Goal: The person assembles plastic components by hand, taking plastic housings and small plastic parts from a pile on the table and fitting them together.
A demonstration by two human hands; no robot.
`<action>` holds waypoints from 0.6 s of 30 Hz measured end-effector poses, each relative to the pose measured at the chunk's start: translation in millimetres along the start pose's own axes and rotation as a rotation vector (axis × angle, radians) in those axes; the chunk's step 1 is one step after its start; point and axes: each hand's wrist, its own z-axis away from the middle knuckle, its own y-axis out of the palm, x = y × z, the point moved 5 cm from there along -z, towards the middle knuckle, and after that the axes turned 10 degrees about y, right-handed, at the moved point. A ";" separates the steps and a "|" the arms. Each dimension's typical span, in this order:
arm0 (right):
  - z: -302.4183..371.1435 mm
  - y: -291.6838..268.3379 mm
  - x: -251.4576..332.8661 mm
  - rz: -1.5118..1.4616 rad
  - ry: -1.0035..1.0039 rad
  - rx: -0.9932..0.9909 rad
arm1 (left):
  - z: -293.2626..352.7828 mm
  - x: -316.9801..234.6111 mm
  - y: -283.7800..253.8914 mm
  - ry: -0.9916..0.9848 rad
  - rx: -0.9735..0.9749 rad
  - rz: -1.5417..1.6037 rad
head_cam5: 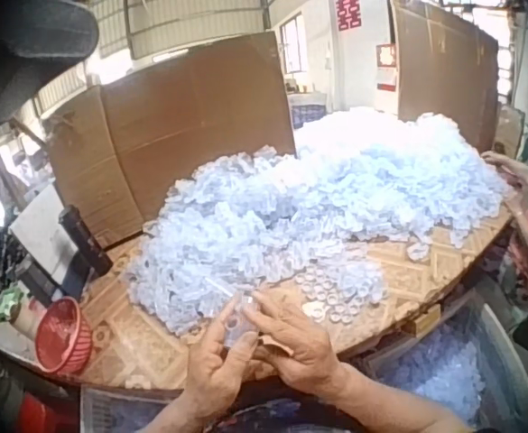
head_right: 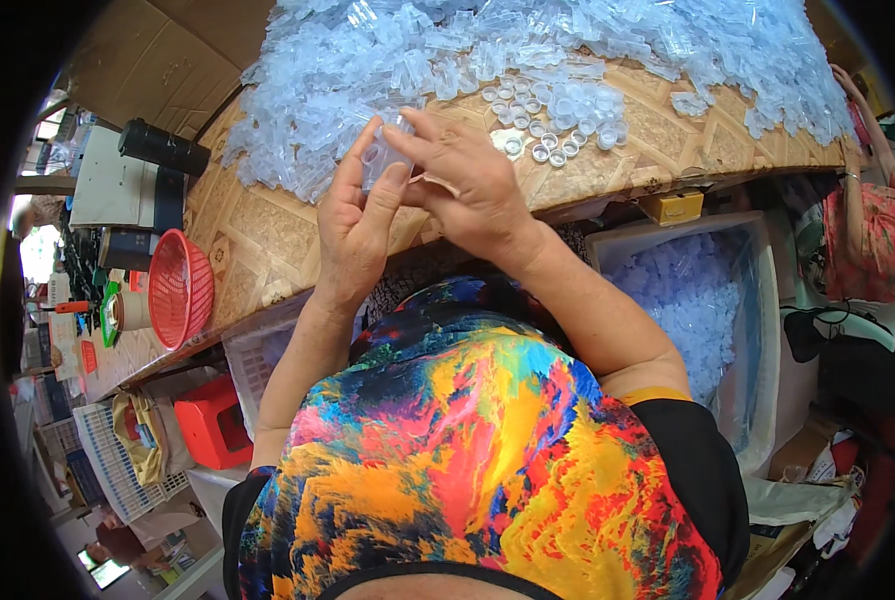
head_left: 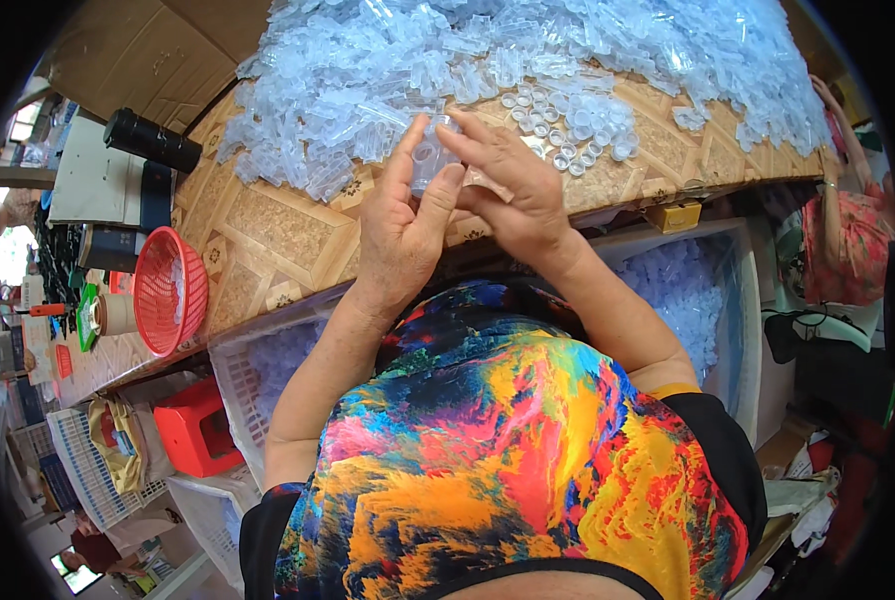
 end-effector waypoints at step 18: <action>7.3 11.1 -31.1 -0.351 0.527 0.222 | -5.6 4.1 -27.1 0.225 0.158 -0.405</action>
